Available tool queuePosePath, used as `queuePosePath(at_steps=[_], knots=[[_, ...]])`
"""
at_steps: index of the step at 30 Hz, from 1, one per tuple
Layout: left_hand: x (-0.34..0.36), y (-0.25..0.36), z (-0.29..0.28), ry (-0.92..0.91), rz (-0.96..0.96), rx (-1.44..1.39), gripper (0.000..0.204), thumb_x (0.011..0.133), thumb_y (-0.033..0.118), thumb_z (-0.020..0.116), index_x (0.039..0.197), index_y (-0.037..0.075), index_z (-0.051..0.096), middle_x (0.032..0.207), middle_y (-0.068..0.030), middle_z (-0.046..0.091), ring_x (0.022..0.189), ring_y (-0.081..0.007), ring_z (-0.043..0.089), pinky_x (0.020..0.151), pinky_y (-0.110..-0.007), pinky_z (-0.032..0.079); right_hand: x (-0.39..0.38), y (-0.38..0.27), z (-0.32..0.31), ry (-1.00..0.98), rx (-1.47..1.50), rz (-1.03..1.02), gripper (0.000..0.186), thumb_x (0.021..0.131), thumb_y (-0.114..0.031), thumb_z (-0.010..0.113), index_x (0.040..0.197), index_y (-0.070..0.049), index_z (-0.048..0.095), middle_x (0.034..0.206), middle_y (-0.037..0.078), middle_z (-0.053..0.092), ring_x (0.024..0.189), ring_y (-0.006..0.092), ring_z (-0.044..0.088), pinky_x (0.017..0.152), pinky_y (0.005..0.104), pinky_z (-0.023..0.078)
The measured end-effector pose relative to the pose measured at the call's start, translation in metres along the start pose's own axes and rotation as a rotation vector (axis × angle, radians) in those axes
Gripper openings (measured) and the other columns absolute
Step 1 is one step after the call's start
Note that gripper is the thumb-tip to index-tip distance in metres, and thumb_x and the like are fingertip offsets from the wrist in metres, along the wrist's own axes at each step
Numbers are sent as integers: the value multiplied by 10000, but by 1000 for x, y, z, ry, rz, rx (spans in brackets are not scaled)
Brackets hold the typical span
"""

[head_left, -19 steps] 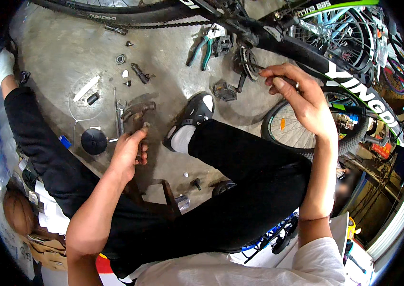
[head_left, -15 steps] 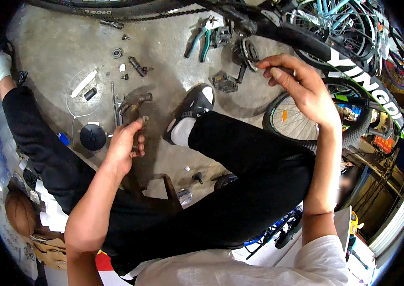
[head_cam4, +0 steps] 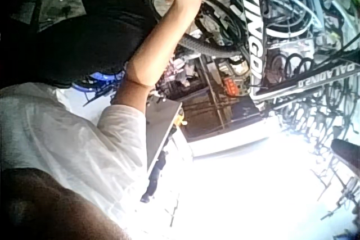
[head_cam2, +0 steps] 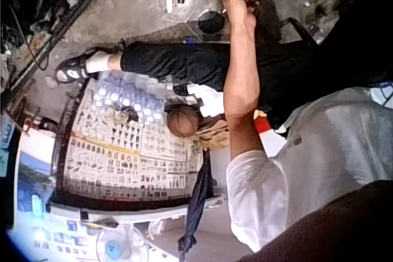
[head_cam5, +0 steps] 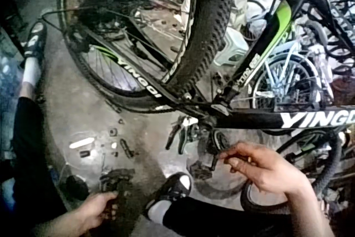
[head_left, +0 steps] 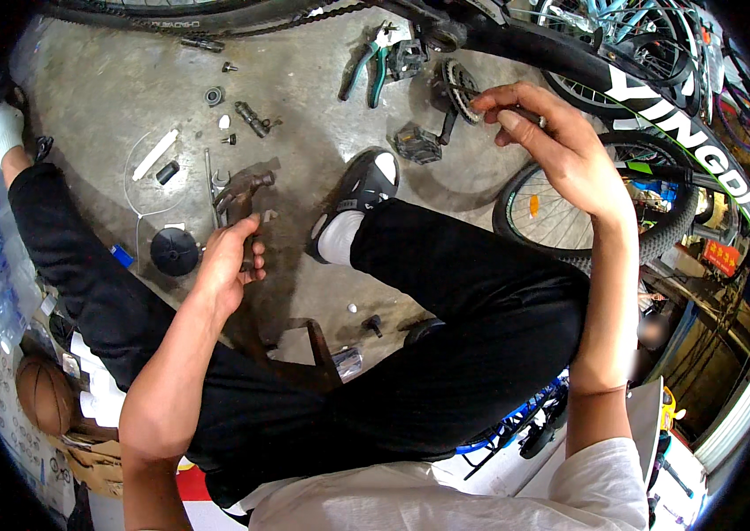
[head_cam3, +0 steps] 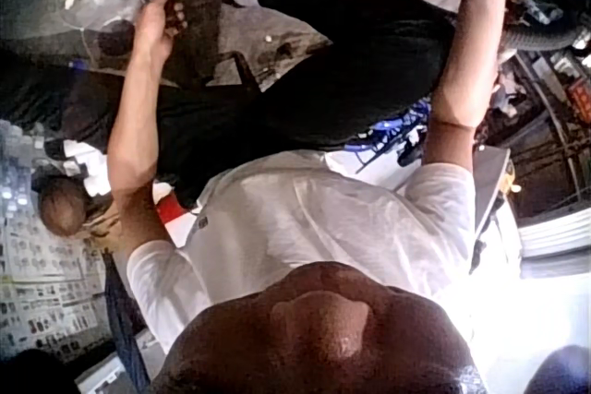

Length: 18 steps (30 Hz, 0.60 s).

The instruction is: The person repairs the bottom bracket of a bicycle by inserting a metal pin and using a hammer to tap it into place.

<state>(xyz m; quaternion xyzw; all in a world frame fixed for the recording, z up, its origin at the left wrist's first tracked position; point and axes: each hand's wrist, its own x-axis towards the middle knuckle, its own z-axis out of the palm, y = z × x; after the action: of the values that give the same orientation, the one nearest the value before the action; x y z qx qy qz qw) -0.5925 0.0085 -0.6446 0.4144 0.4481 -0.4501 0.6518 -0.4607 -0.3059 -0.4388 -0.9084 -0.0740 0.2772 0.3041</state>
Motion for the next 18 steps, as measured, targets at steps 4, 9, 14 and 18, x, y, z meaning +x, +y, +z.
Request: queuePosePath(at_steps=[4, 9, 14, 18], knots=[[1, 0, 2, -18, -9, 21, 210, 936, 341, 649, 952, 144, 578, 697, 25, 544, 585, -116, 479, 610, -323, 421, 5, 3, 5, 62, -15, -39, 233, 997, -137, 535, 1155, -18, 658, 1080, 96, 673, 930, 187, 634, 818, 308, 503], [2, 1, 3, -6, -14, 21, 214, 937, 351, 651, 942, 148, 582, 695, 32, 540, 583, -111, 473, 602, -319, 414, 16, 16, 15, 182, -104, -139, 223, 981, -116, 539, 1139, -18, 662, 1113, 128, 667, 983, 241, 647, 838, 321, 506], [2, 2, 2, -11, -8, 18, 214, 940, 353, 648, 943, 149, 582, 693, 36, 536, 581, -106, 468, 606, -317, 412, 18, 8, 17, 207, -77, -78, 222, 981, -135, 547, 1129, -29, 674, 1068, 124, 679, 939, 229, 655, 824, 331, 513], [0, 3, 2, -11, -2, 25, 214, 940, 351, 646, 949, 148, 580, 690, 37, 536, 582, -105, 472, 620, -318, 414, 17, 5, 17, 246, -72, -62, 223, 981, -148, 551, 1121, -34, 682, 1029, 119, 691, 886, 226, 660, 810, 334, 516]])
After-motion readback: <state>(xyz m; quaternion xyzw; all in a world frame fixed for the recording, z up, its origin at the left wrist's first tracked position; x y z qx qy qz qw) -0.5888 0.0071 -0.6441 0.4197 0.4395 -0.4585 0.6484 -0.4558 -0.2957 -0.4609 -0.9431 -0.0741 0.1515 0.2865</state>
